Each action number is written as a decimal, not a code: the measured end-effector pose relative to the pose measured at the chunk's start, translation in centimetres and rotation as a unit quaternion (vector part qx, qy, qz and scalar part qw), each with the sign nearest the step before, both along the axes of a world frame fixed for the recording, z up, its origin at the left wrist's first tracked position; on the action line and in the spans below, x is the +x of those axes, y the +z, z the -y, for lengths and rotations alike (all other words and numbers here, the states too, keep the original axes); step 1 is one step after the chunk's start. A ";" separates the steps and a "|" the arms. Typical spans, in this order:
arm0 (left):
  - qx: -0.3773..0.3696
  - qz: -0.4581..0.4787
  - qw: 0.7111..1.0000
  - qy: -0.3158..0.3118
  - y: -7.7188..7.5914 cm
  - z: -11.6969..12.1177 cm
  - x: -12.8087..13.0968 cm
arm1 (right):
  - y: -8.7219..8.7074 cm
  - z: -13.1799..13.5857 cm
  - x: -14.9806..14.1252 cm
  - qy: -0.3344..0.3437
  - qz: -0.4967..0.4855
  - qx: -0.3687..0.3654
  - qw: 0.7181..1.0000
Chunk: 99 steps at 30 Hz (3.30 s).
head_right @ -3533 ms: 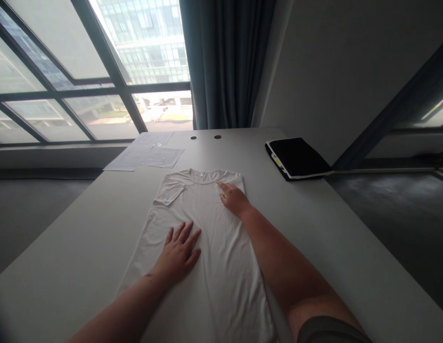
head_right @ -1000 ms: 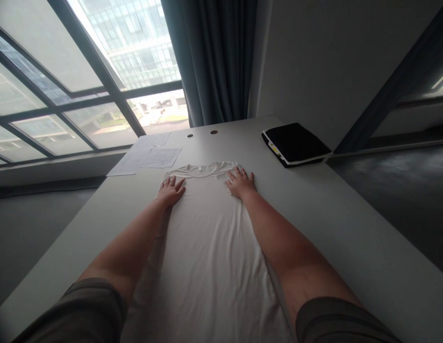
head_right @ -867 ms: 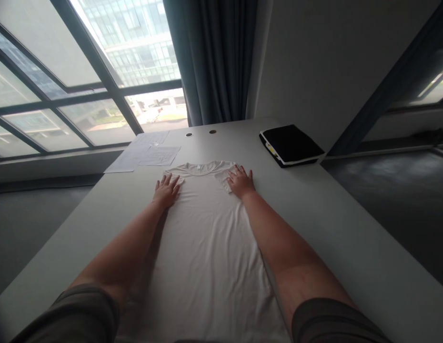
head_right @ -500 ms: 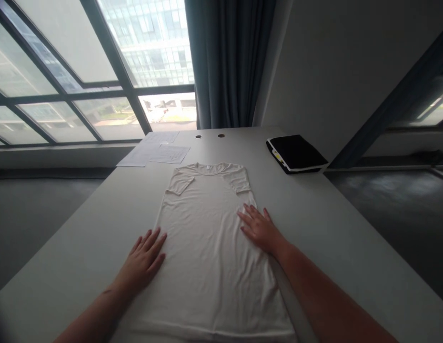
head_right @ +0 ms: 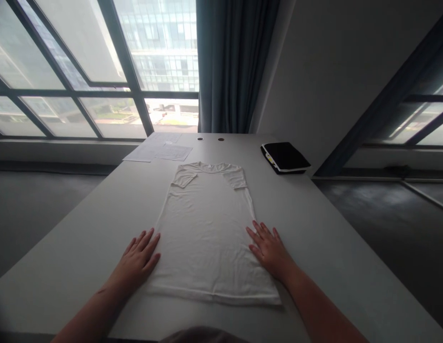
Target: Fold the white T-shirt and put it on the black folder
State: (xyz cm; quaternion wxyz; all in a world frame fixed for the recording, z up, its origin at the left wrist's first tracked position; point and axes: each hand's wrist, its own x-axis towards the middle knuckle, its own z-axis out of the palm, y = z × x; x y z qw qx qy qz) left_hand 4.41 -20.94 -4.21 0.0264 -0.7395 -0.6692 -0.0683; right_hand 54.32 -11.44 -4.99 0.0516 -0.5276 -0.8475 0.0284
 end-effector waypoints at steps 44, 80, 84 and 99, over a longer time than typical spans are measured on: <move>0.060 0.047 0.997 -0.022 0.6 5.6 -3.0 | -0.2 -20.2 -1.6 -0.063 -0.082 0.065 0.993; 0.068 0.036 0.996 -0.033 1.0 6.1 -3.0 | 0.6 -25.1 -2.3 -0.196 -0.120 0.129 0.965; 0.064 0.036 0.997 -0.032 0.8 6.2 -3.0 | 0.7 -25.3 -1.9 -0.171 -0.130 0.132 0.968; 0.064 0.037 0.995 -0.062 1.1 6.5 -3.9 | 1.5 -20.1 -0.1 -0.054 -0.192 0.144 0.969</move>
